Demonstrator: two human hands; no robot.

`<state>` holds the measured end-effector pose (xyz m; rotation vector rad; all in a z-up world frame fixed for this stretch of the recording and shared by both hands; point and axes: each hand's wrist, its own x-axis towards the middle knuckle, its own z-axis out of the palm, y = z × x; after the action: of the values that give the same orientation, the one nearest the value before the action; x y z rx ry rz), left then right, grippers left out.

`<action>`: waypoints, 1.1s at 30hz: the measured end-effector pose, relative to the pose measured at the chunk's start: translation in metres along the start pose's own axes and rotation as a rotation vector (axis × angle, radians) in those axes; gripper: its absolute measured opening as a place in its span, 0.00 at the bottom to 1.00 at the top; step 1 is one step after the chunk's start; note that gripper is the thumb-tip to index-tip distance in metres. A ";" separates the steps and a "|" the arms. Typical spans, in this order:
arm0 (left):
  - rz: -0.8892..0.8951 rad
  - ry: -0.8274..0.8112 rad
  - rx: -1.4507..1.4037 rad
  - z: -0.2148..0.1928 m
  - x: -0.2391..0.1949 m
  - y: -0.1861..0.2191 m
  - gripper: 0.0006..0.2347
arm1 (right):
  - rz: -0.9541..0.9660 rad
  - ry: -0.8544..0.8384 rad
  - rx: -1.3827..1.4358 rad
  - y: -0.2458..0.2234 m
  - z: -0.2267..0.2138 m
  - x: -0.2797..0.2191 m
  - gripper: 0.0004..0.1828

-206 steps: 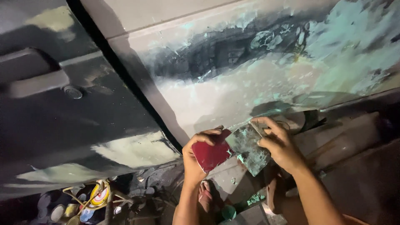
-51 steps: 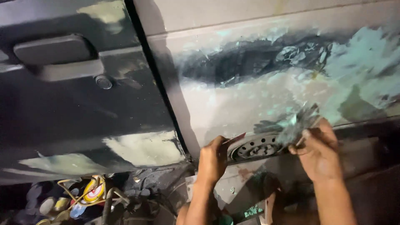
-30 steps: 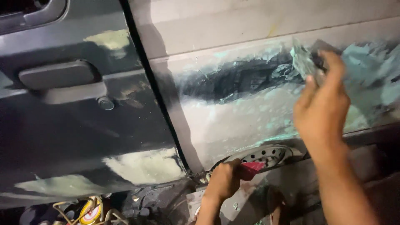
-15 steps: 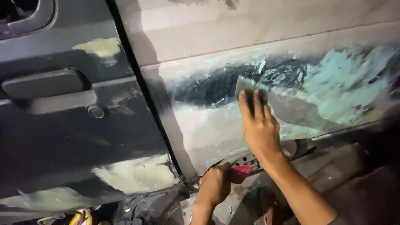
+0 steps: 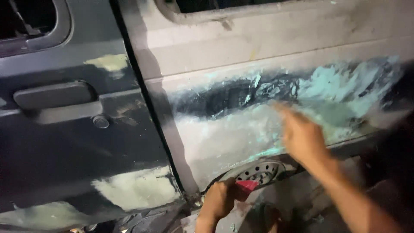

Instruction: The person applies a light green body filler to a damaged section of a car door using a red plastic spreader and a metal scraper. They smooth the filler over the surface and scrape off excess material, then briefly pick up a small container of the filler.

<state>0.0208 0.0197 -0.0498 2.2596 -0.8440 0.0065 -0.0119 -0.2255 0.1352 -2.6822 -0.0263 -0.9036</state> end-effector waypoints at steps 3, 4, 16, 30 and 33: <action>-0.054 -0.062 -0.020 -0.009 0.006 0.000 0.11 | -0.274 0.366 -0.176 0.003 -0.053 0.044 0.28; -0.051 -0.070 -0.018 -0.009 0.005 0.000 0.11 | -0.265 0.367 -0.178 -0.003 -0.066 0.057 0.28; -0.164 -0.095 0.080 -0.024 -0.001 -0.021 0.03 | -0.138 -0.176 -0.146 -0.006 -0.090 0.151 0.18; -0.089 -0.032 0.089 -0.019 -0.006 -0.018 0.02 | -0.155 -0.512 -0.534 -0.093 -0.051 0.095 0.37; -0.130 -0.038 0.064 -0.020 -0.007 -0.018 0.04 | -0.271 -0.362 -0.531 -0.039 -0.018 0.088 0.46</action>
<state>0.0306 0.0456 -0.0483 2.3771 -0.7250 -0.0707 0.0437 -0.2005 0.2125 -3.3727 -0.2709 -0.5307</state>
